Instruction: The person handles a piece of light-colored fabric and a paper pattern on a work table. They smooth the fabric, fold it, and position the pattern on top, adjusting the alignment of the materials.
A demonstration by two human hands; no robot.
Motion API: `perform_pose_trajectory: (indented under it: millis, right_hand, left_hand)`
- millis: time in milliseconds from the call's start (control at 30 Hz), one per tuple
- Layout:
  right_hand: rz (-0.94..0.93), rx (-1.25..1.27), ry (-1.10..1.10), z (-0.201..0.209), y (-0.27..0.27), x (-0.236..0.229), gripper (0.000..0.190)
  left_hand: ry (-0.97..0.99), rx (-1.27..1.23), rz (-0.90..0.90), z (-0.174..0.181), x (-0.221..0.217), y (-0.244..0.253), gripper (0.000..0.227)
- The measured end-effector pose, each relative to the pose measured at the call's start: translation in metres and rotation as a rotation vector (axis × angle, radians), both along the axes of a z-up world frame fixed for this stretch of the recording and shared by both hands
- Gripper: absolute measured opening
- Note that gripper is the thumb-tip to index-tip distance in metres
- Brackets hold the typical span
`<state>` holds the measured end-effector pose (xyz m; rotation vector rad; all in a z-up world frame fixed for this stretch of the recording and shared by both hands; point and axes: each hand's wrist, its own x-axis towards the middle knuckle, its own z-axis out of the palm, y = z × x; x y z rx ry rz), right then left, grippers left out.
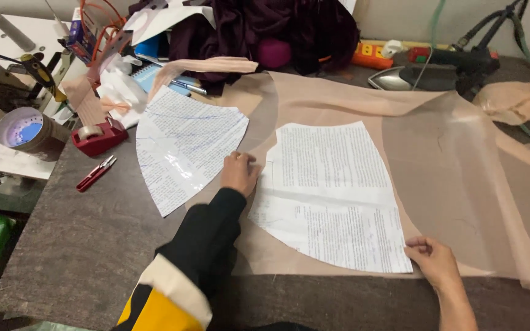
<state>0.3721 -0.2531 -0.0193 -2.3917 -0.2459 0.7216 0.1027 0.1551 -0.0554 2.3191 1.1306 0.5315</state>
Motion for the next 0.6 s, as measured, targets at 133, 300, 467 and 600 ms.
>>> perform_pose_trajectory:
  millis: [133,300,467,600]
  right_hand:
    - [0.008,-0.002,0.027,-0.002,0.001,0.004,0.019]
    - [-0.055,0.045,0.102,0.0,0.001,0.001,0.019]
    - [-0.087,0.099,0.143,-0.009,-0.002,0.004,0.016]
    - [-0.018,0.062,0.066,-0.013,-0.006,0.007,0.016]
  left_hand:
    - [0.052,-0.016,0.115,-0.017,0.047,0.038,0.023]
    - [0.329,-0.205,0.122,0.001,0.072,0.049,0.016]
    - [0.211,-0.143,0.114,-0.011,0.065,0.053,0.013]
    - [0.196,-0.034,0.061,-0.032,0.048,0.059,0.027]
